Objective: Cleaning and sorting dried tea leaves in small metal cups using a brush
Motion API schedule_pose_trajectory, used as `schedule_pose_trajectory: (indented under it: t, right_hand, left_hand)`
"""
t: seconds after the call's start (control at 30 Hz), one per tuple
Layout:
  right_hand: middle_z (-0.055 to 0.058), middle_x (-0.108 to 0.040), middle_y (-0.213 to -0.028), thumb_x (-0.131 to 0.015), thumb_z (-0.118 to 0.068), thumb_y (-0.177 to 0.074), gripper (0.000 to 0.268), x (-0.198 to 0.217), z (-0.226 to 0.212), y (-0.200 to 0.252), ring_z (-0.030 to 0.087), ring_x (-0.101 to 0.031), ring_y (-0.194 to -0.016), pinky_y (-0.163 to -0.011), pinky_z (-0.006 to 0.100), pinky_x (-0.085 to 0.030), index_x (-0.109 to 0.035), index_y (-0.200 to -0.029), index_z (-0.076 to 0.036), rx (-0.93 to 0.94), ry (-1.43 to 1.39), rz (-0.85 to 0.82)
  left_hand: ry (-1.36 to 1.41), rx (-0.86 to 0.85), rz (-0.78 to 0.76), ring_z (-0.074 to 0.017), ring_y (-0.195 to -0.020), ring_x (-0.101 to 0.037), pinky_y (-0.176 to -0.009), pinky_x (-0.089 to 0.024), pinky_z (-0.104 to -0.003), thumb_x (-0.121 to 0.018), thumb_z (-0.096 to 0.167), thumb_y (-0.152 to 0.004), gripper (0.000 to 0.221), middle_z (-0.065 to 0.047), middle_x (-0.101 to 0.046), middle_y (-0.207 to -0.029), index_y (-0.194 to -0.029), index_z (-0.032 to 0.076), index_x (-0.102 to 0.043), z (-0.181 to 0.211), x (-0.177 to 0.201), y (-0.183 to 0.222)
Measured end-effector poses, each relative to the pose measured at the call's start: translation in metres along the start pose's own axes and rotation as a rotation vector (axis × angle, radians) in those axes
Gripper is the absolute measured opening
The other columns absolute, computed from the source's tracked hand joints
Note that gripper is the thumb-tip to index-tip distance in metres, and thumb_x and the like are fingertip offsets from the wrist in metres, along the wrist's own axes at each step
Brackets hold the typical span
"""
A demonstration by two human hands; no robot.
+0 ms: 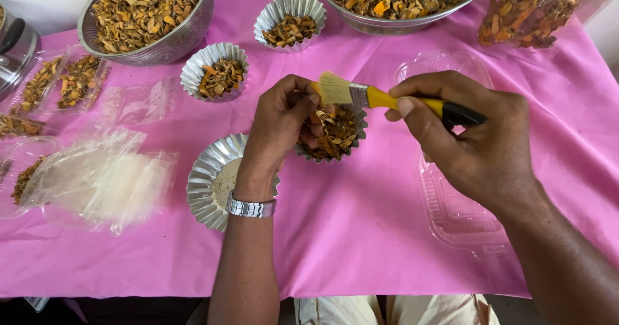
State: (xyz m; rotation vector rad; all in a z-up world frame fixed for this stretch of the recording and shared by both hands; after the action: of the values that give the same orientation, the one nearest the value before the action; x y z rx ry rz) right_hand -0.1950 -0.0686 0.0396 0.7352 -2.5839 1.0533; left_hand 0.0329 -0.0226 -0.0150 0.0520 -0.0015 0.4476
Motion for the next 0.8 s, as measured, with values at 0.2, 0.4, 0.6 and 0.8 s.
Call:
schedule_pose_trajectory:
  t: [0.2, 0.4, 0.6, 0.8]
  right_hand:
    - [0.006, -0.073, -0.096, -0.068, -0.009, -0.101, 0.014, -0.007, 0.009, -0.001, 0.009, -0.055, -0.063, -0.057, 0.023, -0.046, -0.074, -0.111, -0.001, -0.008, 0.054, -0.095]
    - [0.011, -0.075, -0.093, -0.061, -0.009, -0.105, 0.019, -0.002, 0.001, 0.003, 0.011, -0.062, -0.068, -0.058, 0.021, -0.046, -0.069, -0.114, 0.006, 0.038, 0.046, 0.011]
    - [0.007, -0.075, -0.092, -0.067, -0.007, -0.100, 0.013, -0.009, 0.012, 0.002, 0.009, -0.054, -0.054, -0.048, 0.023, -0.042, -0.073, -0.107, 0.002, 0.105, 0.125, -0.127]
    - [0.012, -0.074, -0.101, -0.070, -0.005, -0.102, 0.018, -0.008, 0.012, 0.002, 0.009, -0.051, -0.056, -0.048, 0.023, -0.041, -0.072, -0.117, 0.005, 0.077, 0.113, -0.064]
  left_hand:
    - [0.003, -0.027, 0.009, -0.0124, -0.054, -0.059, -0.041, -0.053, -0.026, -0.056, -0.005, -0.097, 0.016, -0.008, -0.064, -0.070, -0.100, 0.003, -0.069, -0.004, 0.000, -0.003]
    - [-0.004, 0.018, 0.044, -0.0160, -0.064, -0.070, -0.051, -0.067, -0.029, -0.059, -0.006, -0.094, 0.015, -0.011, -0.071, -0.085, -0.102, 0.001, -0.069, -0.001, -0.005, 0.000]
    - [-0.075, -0.053, 0.057, -0.0229, -0.059, -0.076, -0.050, -0.066, -0.025, -0.059, -0.006, -0.094, 0.015, -0.012, -0.077, -0.091, -0.100, 0.002, -0.070, 0.001, -0.005, 0.000]
    - [-0.077, -0.077, 0.043, -0.0144, -0.062, -0.069, -0.054, -0.069, -0.027, -0.061, -0.006, -0.095, 0.011, -0.008, -0.068, -0.079, -0.100, 0.003, -0.067, 0.001, -0.006, 0.001]
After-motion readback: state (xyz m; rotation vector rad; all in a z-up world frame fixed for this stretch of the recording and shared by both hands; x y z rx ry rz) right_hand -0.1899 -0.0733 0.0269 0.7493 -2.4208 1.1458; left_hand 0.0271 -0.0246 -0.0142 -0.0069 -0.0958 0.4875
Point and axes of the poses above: each hand's wrist, its own y-axis away from the middle knuckle, its own x-axis out of the back of the hand, z = x × y, the point moved 2 cm from there along -y, towards the middle knuckle
